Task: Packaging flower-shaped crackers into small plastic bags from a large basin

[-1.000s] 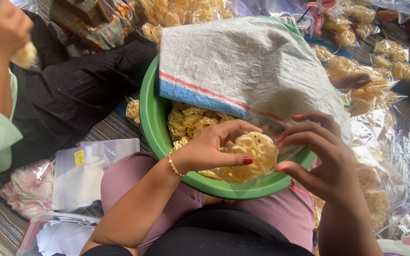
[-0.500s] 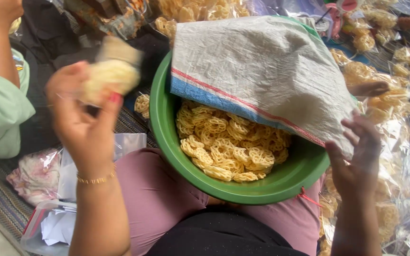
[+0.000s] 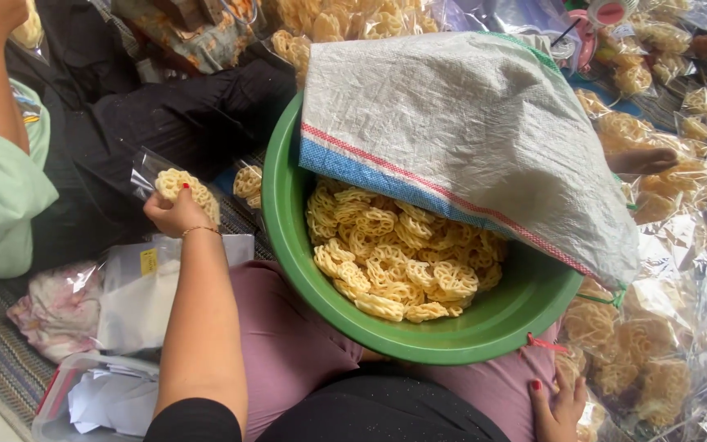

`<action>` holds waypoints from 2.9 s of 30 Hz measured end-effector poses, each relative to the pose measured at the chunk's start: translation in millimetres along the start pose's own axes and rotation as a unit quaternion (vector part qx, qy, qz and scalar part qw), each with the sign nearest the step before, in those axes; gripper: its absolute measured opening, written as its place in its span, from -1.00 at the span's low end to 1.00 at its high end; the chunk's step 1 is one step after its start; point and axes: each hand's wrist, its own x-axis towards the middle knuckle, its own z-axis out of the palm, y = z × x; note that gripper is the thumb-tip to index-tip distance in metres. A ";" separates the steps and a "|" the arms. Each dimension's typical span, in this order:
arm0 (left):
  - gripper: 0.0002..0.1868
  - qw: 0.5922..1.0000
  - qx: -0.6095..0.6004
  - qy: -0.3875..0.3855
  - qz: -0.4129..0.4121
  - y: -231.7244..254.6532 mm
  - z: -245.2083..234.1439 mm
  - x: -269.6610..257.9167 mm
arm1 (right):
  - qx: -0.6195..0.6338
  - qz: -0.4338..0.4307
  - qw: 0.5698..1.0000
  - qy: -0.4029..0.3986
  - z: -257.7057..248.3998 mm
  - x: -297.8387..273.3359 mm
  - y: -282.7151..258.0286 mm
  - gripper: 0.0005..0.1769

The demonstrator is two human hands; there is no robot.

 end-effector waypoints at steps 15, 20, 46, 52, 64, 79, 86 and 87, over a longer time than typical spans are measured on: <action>-0.73 0.607 0.700 -0.353 0.131 103.0 -104.4 9.6 | -0.082 -0.135 0.985 -0.069 3.0 20.5 -80.3 -0.19; -0.58 0.417 0.825 -0.378 0.045 59.5 -192.4 24.6 | -0.124 -0.171 0.977 -0.017 10.4 27.9 -79.3 -0.39; -0.61 0.507 0.806 -0.283 0.114 155.8 -151.2 -4.5 | -0.003 -0.176 0.979 -0.104 2.3 56.6 -71.6 -0.29; -0.87 0.661 0.620 -0.336 0.256 177.3 -148.1 8.5 | 0.074 -0.131 0.984 -0.099 18.6 15.6 41.5 0.06; -0.72 0.637 0.313 -0.512 0.483 241.7 -63.6 -168.5 | 0.400 0.223 0.889 -0.013 9.4 29.8 131.1 -0.22; -0.49 0.648 0.251 -0.638 0.332 236.9 -70.5 -239.7 | -0.434 -0.459 0.755 -0.176 21.9 28.0 -359.3 -0.62; -0.23 0.608 0.281 -0.657 0.347 220.0 -68.2 -257.3 | -0.429 -0.539 0.662 -0.295 149.0 66.8 -363.1 -0.56; -0.23 0.608 0.282 -0.657 0.346 215.5 -68.4 -259.0 | -0.429 -0.539 0.662 -0.297 154.7 65.3 -355.9 -0.56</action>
